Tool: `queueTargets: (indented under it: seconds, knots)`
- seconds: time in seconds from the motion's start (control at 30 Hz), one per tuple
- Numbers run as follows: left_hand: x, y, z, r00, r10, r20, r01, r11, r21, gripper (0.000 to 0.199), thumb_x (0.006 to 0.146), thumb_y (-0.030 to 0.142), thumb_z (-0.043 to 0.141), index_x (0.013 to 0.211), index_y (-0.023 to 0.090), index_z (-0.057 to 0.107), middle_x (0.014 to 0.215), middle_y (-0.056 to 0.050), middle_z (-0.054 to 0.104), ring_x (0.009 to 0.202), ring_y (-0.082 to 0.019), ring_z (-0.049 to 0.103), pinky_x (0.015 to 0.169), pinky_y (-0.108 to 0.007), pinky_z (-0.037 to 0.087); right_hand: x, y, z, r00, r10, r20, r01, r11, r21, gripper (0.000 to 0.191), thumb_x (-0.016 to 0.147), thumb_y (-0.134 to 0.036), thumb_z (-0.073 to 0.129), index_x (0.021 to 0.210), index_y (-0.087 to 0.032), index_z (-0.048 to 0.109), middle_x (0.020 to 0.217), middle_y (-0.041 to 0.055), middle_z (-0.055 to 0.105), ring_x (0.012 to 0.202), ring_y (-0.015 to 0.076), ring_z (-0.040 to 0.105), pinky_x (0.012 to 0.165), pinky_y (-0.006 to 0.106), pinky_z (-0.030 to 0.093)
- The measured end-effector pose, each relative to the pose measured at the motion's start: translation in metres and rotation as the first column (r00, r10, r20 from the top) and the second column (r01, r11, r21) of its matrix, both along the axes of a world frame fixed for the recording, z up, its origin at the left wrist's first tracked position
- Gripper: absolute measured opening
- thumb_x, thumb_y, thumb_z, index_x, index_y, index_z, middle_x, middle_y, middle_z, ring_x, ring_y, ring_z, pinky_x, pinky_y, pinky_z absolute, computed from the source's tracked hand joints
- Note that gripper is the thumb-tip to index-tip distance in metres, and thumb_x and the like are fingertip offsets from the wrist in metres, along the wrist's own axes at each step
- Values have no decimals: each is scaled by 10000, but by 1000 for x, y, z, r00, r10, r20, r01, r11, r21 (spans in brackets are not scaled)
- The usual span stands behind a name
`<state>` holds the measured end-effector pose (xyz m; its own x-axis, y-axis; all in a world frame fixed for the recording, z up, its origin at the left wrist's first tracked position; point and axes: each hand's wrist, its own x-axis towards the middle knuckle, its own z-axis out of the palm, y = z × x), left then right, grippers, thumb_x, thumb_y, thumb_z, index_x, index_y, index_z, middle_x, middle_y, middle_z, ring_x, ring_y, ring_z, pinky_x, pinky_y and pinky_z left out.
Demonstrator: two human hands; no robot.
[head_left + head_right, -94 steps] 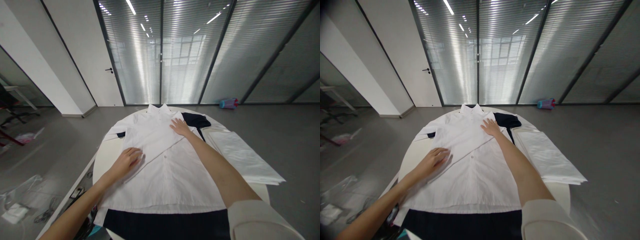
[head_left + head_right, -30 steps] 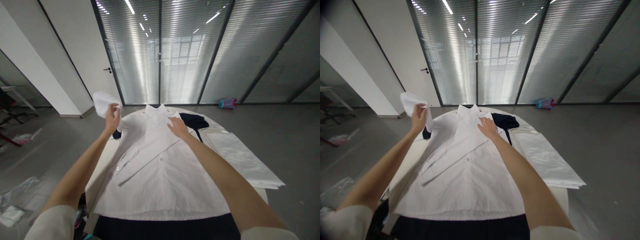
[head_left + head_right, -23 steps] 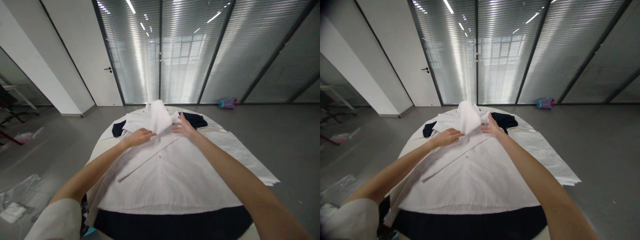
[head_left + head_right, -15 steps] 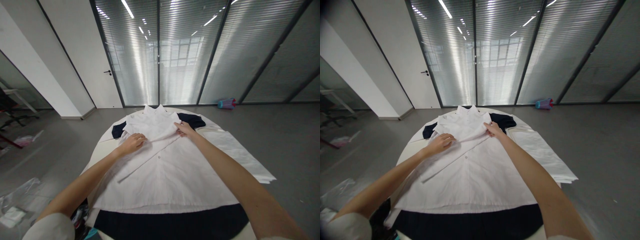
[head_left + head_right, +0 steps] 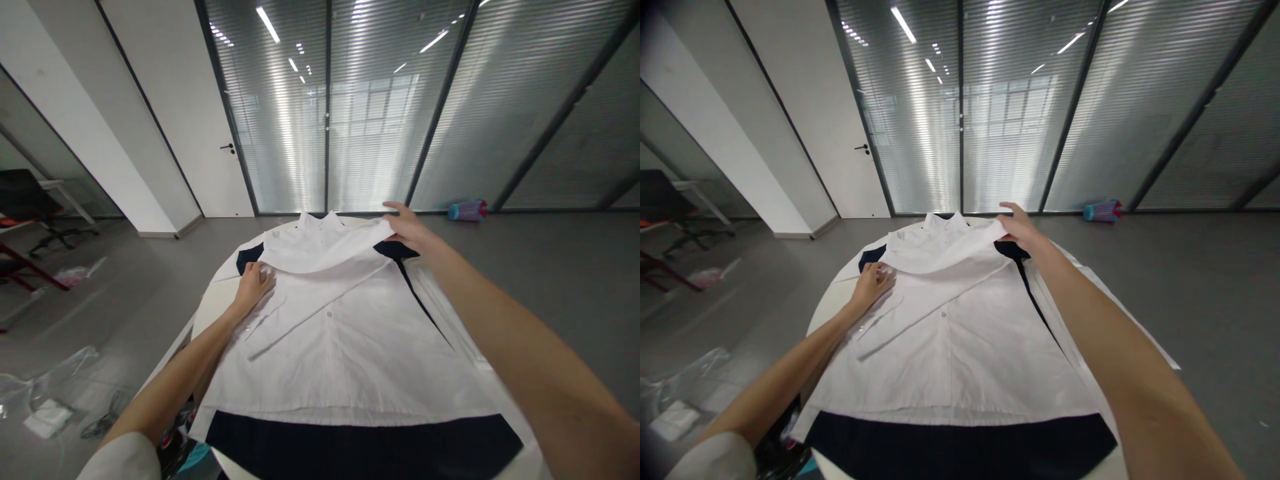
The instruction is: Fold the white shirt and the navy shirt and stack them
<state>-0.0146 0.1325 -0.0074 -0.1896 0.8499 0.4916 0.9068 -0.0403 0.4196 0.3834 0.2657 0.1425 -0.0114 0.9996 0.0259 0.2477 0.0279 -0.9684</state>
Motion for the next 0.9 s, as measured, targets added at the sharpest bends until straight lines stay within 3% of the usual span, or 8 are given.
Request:
queueTargets:
  seconds: [0.07, 0.13, 0.23, 0.3, 0.4, 0.47, 0.73, 0.9]
  knots:
    - [-7, 6, 6, 996, 89, 5, -89, 994, 58, 400, 796, 196, 656, 1183, 184, 557, 1166, -128, 548, 1086, -276, 581, 933, -415, 509, 7, -14, 20, 993, -13, -115, 26, 994, 110, 561, 771, -115, 588, 1308, -271, 541, 637, -65, 523, 549, 113, 536, 499, 207, 504]
    - [-12, 14, 13, 998, 62, -11, -62, 997, 37, 436, 744, 164, 674, 1161, 193, 552, 1142, -104, 578, 1088, -270, 578, 942, -399, 491, 11, -28, 35, 987, 14, -157, 7, 991, 132, 543, 743, -111, 593, 1262, -269, 572, 604, -74, 487, 535, 111, 515, 496, 204, 490]
    - [-13, 30, 20, 999, -48, -8, 47, 998, -52, 296, 736, 156, 652, 1018, 213, 582, 1015, -40, 631, 963, -220, 613, 854, -324, 493, 14, -43, 42, 981, 62, -183, -39, 991, 126, 426, 728, -123, 604, 1135, -249, 624, 594, -67, 494, 527, 113, 510, 500, 217, 491]
    - [-11, 38, 21, 999, -45, -14, 44, 998, -51, 166, 740, 137, 613, 884, 211, 580, 913, -24, 622, 864, -202, 609, 783, -303, 475, 17, -51, 40, 980, 41, -196, -19, 993, 115, 296, 723, -130, 600, 999, -229, 643, 611, -48, 527, 536, 118, 523, 488, 222, 489]
    - [-10, 41, 18, 1000, -11, -27, 11, 1000, -21, 110, 738, 108, 559, 777, 208, 538, 828, -28, 571, 803, -207, 577, 741, -310, 440, 27, -66, 30, 980, -45, -194, 61, 995, 75, 92, 707, -151, 643, 741, -214, 586, 599, -33, 527, 519, 111, 512, 445, 200, 440]
    - [-13, 39, 15, 1000, -11, -26, 11, 1000, -6, 128, 725, 89, 541, 769, 208, 524, 842, -35, 553, 788, -204, 562, 731, -310, 432, 37, -80, 20, 979, -85, -187, 92, 995, 26, 166, 671, -166, 705, 681, -211, 545, 573, -39, 516, 493, 100, 495, 416, 186, 390]
    - [-29, 42, 8, 987, -157, 25, 157, 987, -18, 273, 703, 163, 628, 969, 223, 610, 907, -24, 588, 802, -192, 569, 749, -290, 451, 71, -131, -26, 982, -158, -101, 144, 981, -130, 243, 669, -222, 751, 876, -191, 627, 602, -36, 586, 493, 88, 503, 427, 166, 354]
    - [-34, 53, 6, 987, -92, 129, 88, 996, 34, 205, 718, 153, 528, 896, 198, 618, 864, -36, 616, 759, -185, 573, 728, -294, 461, 85, -142, -47, 982, -154, -112, 136, 978, -158, 201, 707, -240, 704, 891, -191, 641, 653, 7, 629, 540, 136, 587, 467, 207, 443]
